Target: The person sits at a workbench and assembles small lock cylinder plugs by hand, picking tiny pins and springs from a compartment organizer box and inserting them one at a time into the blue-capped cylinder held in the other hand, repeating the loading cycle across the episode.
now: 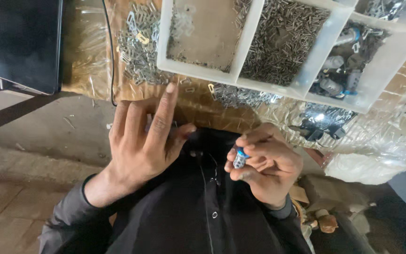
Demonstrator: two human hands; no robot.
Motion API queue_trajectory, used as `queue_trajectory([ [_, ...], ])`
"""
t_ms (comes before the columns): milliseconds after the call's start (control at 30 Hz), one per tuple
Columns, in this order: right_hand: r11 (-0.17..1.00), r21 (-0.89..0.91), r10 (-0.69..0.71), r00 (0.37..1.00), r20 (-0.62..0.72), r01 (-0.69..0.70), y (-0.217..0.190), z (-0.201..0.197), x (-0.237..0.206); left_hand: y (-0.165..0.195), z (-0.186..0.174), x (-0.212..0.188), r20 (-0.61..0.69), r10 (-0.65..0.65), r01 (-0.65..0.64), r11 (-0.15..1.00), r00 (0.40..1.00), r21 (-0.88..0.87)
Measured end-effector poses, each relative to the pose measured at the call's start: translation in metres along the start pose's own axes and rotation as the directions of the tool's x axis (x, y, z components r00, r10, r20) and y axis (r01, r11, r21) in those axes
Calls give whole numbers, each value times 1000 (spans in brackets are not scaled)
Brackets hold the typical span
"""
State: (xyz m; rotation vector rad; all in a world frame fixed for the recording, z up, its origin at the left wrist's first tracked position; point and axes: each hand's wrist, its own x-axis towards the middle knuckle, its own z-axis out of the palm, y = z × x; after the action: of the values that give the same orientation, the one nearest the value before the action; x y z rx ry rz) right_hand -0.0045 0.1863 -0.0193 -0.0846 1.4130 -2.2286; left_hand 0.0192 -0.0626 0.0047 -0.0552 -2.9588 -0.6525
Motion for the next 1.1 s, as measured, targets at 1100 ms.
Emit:
queue_trajectory([
  [1100, 977, -195, 108, 988, 107, -86, -3, -5, -5, 11, -6, 9, 280, 160, 118, 635, 947, -764],
])
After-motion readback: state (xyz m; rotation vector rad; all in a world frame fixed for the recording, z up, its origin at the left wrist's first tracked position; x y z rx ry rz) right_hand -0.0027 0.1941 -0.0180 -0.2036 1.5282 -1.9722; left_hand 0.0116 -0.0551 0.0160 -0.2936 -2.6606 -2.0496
